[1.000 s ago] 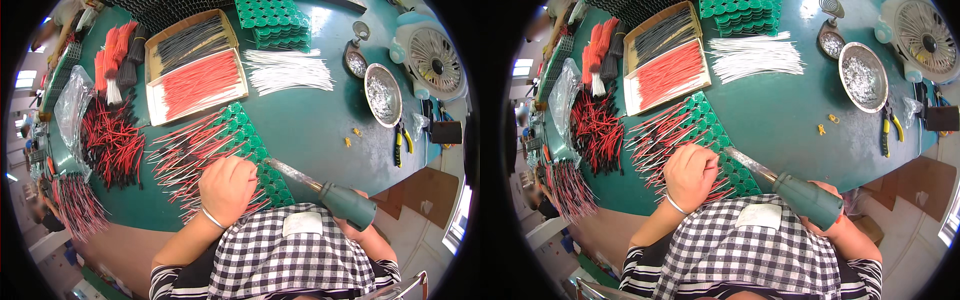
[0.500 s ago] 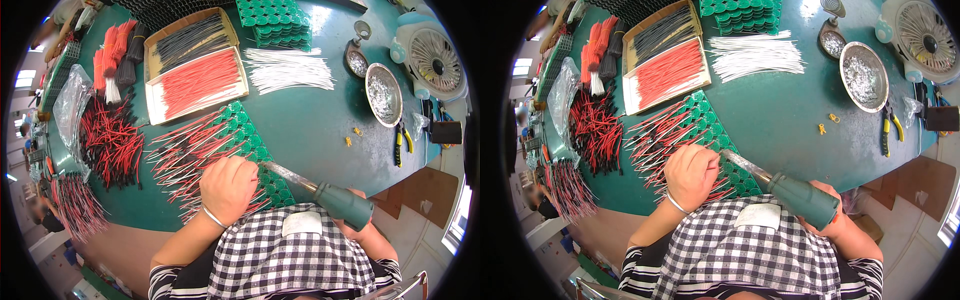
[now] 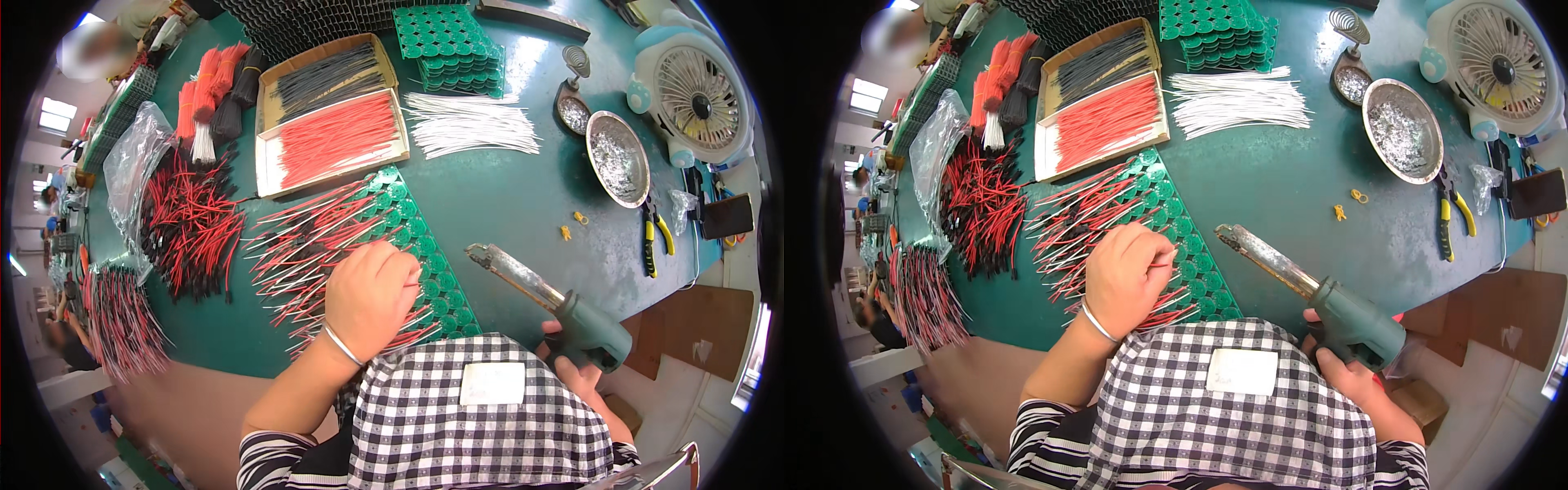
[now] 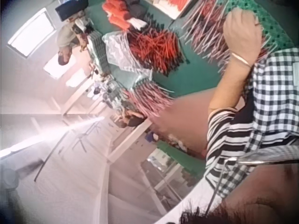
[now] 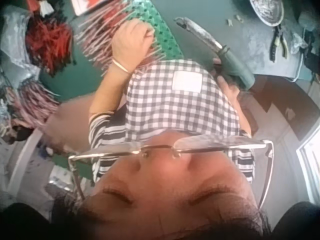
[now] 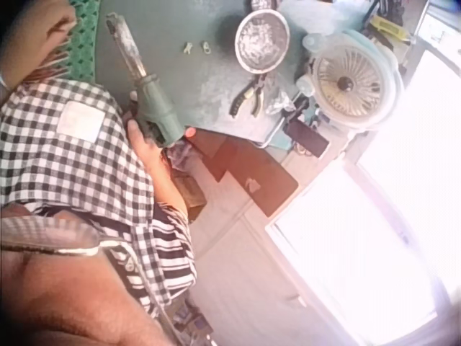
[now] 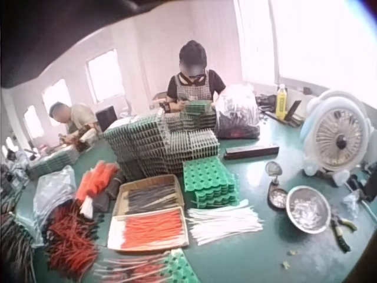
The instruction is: The person solders wires onto circuit boards by holding the wires against the boards by hand and applying a soldering tool to the connection points.
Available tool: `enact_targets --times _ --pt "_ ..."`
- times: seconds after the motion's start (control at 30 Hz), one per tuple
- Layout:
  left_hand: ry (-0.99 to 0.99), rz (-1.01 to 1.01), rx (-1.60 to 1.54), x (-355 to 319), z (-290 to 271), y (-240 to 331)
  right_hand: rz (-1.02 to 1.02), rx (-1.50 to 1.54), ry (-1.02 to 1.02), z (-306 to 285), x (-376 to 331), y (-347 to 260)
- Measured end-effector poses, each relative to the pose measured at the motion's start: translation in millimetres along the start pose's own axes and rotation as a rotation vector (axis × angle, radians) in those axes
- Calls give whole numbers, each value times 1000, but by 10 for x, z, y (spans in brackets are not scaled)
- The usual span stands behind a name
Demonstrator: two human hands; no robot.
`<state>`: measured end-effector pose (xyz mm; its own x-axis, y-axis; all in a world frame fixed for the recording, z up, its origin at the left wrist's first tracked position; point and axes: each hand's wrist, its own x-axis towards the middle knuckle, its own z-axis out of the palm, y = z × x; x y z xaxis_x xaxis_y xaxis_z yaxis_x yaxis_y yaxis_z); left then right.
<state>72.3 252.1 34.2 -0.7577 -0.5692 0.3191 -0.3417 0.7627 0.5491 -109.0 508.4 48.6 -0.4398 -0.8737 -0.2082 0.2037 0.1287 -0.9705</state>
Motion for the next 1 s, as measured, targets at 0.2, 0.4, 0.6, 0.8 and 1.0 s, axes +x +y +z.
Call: enact_targets --times 0.2,0.4,0.6,0.8,1.0 --pt "-204 -59 -368 25 -211 -129 -67 -31 -37 45 -35 21" --pt "-7 119 -151 -75 -185 63 -137 -148 -83 1 22 104" --pt "91 10 22 -128 -226 176 -153 -168 -76 34 10 93" --pt "-62 -16 -92 -97 -193 247 -13 -87 30 53 -5 30" --pt "-51 -23 -22 -167 17 172 -306 -856 -192 -10 62 -74"
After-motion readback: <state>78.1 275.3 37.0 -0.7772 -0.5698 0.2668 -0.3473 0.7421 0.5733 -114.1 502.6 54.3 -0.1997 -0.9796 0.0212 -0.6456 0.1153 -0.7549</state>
